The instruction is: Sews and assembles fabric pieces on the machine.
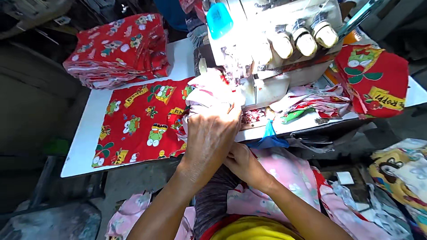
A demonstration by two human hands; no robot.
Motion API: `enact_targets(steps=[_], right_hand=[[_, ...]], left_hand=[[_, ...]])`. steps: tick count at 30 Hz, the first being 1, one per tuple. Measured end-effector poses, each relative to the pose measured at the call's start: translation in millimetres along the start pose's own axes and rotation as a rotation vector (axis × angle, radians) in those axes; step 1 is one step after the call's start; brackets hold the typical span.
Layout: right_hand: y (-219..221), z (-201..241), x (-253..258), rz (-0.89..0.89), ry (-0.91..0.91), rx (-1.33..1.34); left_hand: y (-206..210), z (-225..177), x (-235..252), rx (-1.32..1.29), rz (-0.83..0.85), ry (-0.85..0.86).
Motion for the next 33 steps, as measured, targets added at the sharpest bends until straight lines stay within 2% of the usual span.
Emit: enact_targets(steps=[7,12,14,18,23,27,31,33], right_hand=[[1,-20,-12,0.069,0.049,0.012],[0,-18,-22,0.074,0.053,0.013],[-5,-15,-22,0.059,0.042,-0.016],[-20,-8,-16,-0.011,0.027,-0.065],[-34,5,4,-0.061,-0.058,-0.011],[-42,15,18,-0.028,-0.108,0.101],[-89,-2,14,-0.384,0.008,-0.007],[-115,-6,9,-0.489,0.002,-0.107]], left_hand=[[10,29,31,0.031,-0.046,-0.056],[34,86,57,-0.131,0.109,-0.355],[36,98,52,-0.126,0.102,-0.409],[28,105,22,-0.146,0.034,-0.415],[2,80,-29,-0.238,0.0,-0.357],[13,43,-42,-0.331,-0.013,-0.295],[36,-6,-36,-0.36,-0.035,-0.125],[39,-20,-27,-0.344,-0.058,-0.07]])
Point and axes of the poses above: each hand's wrist, its own x-axis towards the middle knuckle, its own y-axis out of the palm, z = x × y, the point moved 7 cm from there along x, towards the middle knuckle, and after that the axes turned 6 degrees about -y, right-handed, at the moved point
